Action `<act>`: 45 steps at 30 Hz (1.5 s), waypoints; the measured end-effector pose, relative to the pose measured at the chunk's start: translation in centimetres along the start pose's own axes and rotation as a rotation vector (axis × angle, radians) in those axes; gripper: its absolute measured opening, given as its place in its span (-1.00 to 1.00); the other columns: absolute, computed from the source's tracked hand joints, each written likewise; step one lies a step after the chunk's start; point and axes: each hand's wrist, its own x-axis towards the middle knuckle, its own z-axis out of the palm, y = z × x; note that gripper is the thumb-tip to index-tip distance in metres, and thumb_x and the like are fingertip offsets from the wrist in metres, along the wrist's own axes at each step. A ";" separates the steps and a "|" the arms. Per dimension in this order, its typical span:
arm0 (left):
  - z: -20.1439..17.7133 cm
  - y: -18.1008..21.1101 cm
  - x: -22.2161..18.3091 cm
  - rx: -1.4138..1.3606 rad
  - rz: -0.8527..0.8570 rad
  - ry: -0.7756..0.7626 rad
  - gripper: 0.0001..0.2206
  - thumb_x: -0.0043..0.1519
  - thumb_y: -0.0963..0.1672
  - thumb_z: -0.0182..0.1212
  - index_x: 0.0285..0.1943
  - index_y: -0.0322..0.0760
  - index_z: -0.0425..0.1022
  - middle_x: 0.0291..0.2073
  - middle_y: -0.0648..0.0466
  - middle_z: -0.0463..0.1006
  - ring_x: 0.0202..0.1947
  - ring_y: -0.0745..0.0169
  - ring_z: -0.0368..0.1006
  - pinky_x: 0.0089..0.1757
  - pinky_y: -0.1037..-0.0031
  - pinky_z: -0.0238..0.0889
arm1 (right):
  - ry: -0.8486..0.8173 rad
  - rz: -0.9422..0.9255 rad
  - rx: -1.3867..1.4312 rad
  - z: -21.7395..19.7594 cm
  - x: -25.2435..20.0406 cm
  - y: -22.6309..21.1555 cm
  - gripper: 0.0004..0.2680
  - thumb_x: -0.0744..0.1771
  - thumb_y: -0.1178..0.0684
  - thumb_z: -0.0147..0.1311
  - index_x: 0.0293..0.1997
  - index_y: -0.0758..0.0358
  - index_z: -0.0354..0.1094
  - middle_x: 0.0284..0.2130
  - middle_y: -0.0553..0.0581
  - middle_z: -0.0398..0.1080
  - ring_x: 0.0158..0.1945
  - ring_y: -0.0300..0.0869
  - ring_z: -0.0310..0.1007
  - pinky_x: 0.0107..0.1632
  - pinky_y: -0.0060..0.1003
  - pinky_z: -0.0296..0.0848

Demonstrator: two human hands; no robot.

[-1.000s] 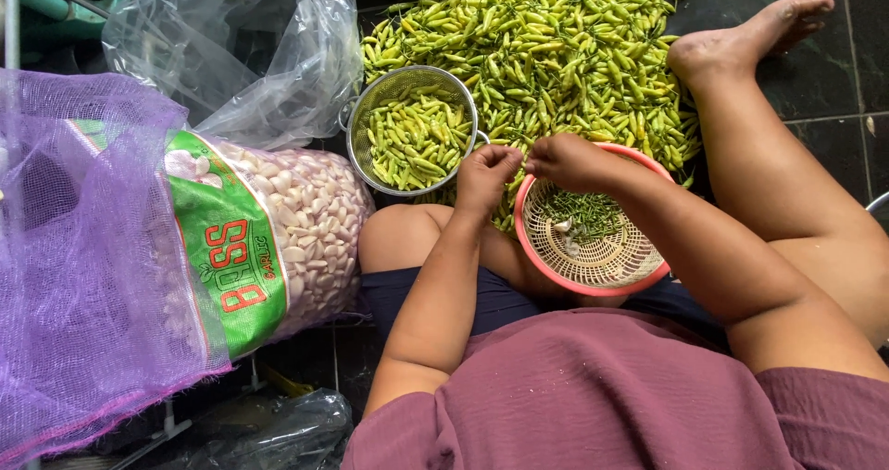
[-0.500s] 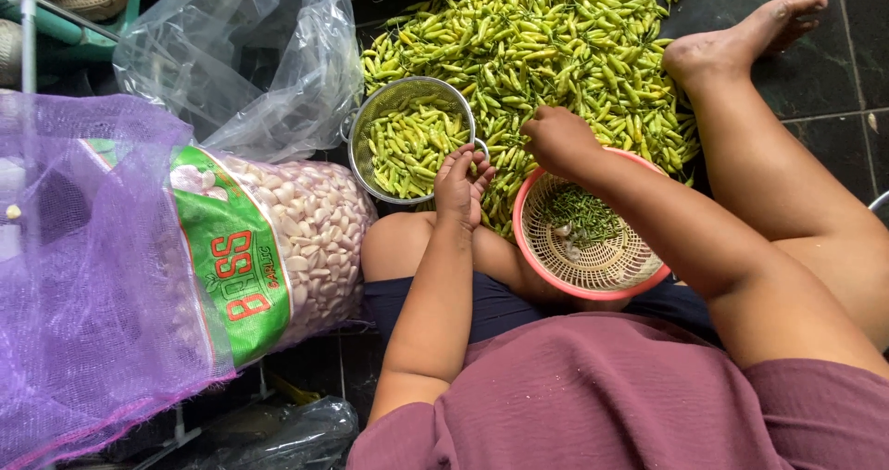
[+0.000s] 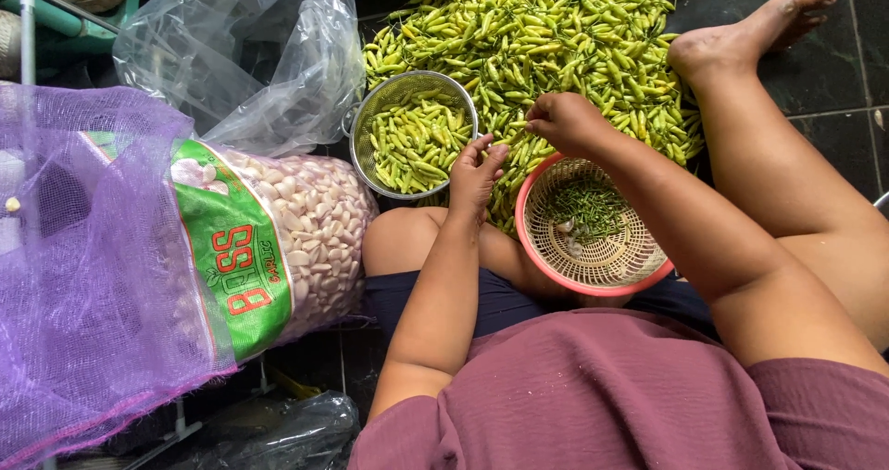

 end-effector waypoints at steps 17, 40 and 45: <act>0.4 -2.5 -0.3 -0.408 -0.272 -0.254 -0.83 0.27 -0.06 0.38 -0.14 -0.22 0.58 -0.31 -0.02 0.70 -0.42 0.32 0.62 -0.34 0.61 0.54 | 0.105 -0.139 0.598 1.0 -6.6 -1.6 -0.96 0.37 0.15 0.21 -0.16 0.25 0.51 -0.44 0.10 0.52 -0.37 -0.25 0.41 -0.24 -0.36 0.36; 2.2 -1.5 -2.6 -0.302 -0.187 -0.353 -0.81 0.18 -0.22 0.43 -0.11 -0.39 0.52 -0.39 -0.01 0.63 -0.39 0.18 0.66 -0.26 0.42 0.65 | -0.221 0.212 1.435 0.7 -9.0 2.2 -0.94 0.36 0.20 0.05 -0.14 0.36 0.40 -0.45 0.13 0.39 -0.38 -0.20 0.45 -0.29 -0.39 0.36; 3.1 -1.5 -3.4 -0.324 -0.278 -0.392 -0.77 0.18 -0.22 0.36 0.00 -0.37 0.51 -0.29 -0.04 0.63 -0.30 0.14 0.66 -0.20 0.34 0.64 | 0.082 0.228 1.245 1.3 -10.3 1.8 -0.91 0.38 0.05 0.21 -0.10 0.16 0.44 -0.38 -0.04 0.47 -0.27 -0.34 0.47 -0.23 -0.52 0.38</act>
